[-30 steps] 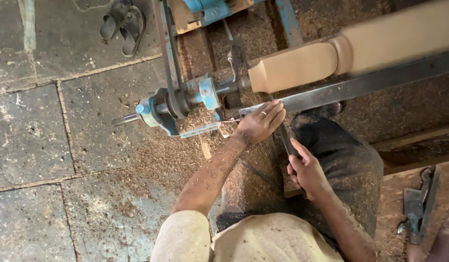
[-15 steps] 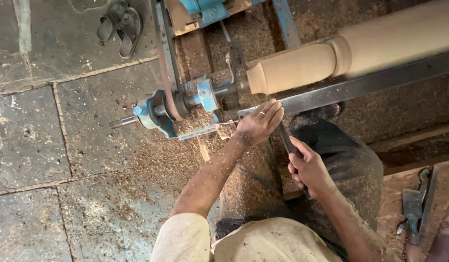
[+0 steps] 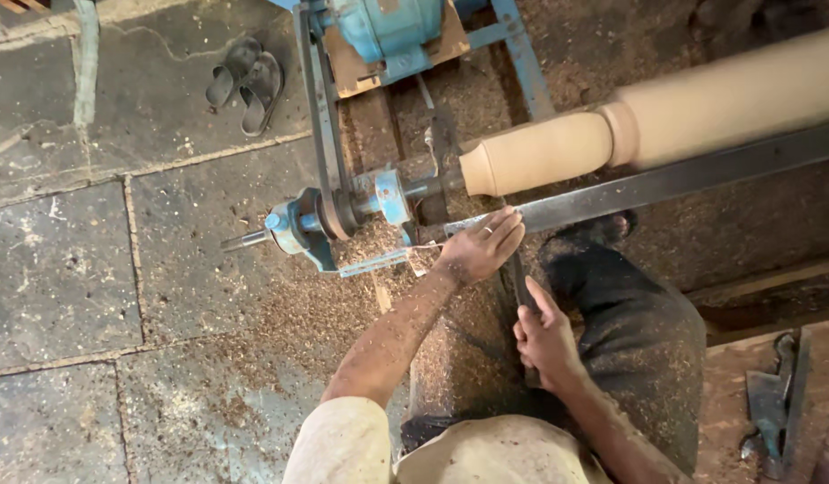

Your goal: The person uses a chisel to shape a cylindrical wooden piece mounted on a lathe. They create decorative grooves and contours along the wood's surface as it spins, producing wood shavings.

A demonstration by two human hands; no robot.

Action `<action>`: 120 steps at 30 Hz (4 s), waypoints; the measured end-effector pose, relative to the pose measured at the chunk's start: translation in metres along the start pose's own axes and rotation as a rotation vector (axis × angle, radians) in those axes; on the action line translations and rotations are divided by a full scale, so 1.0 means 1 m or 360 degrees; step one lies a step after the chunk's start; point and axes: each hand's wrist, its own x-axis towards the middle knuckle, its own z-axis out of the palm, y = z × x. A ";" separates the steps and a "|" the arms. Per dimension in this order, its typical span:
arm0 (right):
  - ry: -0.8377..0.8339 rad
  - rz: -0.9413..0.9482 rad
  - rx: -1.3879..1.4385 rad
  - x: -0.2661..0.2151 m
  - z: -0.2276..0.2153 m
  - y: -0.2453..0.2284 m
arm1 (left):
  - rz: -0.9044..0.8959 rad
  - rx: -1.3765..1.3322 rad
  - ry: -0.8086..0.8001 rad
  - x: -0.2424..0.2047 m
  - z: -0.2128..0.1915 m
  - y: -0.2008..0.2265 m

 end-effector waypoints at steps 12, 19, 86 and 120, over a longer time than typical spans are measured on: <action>-0.0123 0.0042 -0.0224 0.003 -0.026 -0.037 | -0.0018 -0.0004 -0.0072 0.003 0.008 0.001; -0.0154 0.0011 -0.0330 0.004 -0.033 -0.046 | -0.0053 0.0046 -0.0125 0.000 0.019 0.003; -0.0037 0.0196 -0.0284 0.000 -0.043 -0.069 | -0.0117 -0.0045 -0.0159 0.024 0.020 0.009; -0.0032 0.0049 -0.0137 0.008 -0.040 -0.043 | -0.0065 0.0085 -0.0169 0.023 0.022 0.009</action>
